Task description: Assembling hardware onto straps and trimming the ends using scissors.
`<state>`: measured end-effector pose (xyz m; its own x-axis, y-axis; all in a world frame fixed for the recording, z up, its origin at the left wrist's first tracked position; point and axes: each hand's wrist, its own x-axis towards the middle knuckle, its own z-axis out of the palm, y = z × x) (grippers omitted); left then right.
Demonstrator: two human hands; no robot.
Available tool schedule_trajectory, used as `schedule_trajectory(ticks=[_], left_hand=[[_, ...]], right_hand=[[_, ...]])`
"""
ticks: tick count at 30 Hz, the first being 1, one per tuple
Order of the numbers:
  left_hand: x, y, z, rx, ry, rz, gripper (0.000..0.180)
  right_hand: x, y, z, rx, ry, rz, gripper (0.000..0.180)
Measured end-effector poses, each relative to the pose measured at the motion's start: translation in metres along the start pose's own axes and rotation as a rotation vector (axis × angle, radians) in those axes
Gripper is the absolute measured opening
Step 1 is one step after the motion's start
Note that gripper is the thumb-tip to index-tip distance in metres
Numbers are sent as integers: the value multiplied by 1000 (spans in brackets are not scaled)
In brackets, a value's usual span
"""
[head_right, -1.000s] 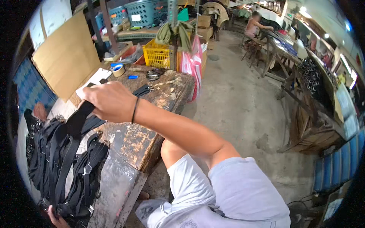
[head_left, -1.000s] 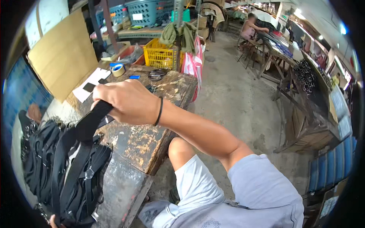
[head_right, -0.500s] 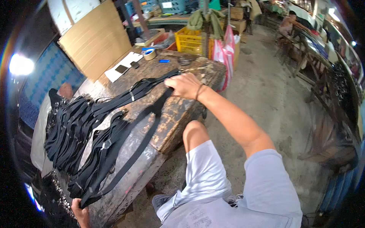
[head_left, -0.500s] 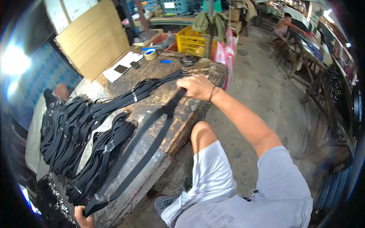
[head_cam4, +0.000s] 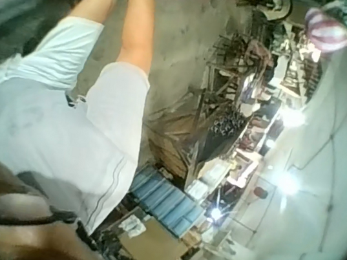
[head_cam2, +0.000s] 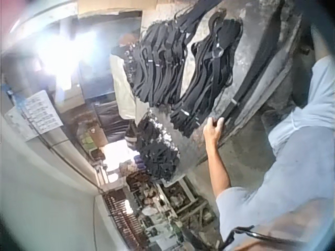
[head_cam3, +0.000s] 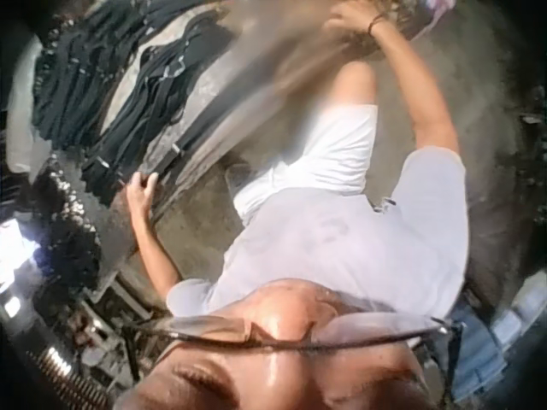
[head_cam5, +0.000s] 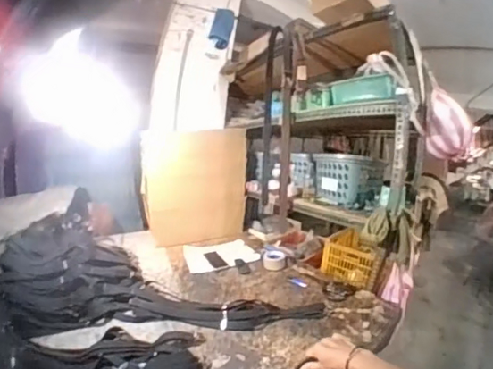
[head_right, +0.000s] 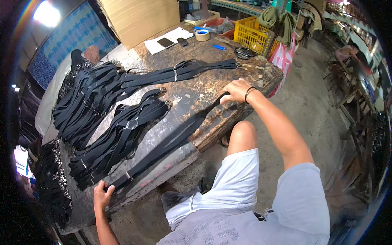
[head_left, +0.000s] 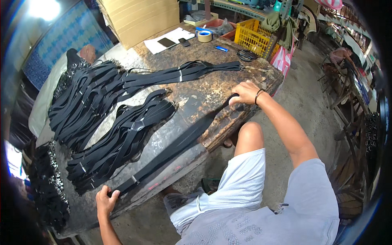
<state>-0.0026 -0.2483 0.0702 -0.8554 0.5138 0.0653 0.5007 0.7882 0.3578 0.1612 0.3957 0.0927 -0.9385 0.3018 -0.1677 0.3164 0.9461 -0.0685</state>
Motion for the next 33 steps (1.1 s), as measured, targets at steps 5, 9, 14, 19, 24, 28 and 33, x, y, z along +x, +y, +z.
schedule_trajectory(ticks=[5,9,14,19,24,28,33], left_hand=[[8,-4,5,63,-78,-141,44],[19,-10,-10,73,-52,-153,53],[14,-41,-30,149,-16,-247,59],[14,-64,-8,245,41,-215,59],[-35,-97,5,348,297,-77,52],[-43,-72,6,352,519,38,51],[-34,-49,23,23,220,297,37]], right_hand=[[18,9,15,244,-132,125,61],[27,15,17,259,-144,142,60],[25,3,23,303,-158,53,65],[13,-33,38,191,-99,40,61],[23,-66,50,43,111,-42,61],[6,-80,42,-103,310,-159,57],[-4,-179,23,627,358,-185,19]])
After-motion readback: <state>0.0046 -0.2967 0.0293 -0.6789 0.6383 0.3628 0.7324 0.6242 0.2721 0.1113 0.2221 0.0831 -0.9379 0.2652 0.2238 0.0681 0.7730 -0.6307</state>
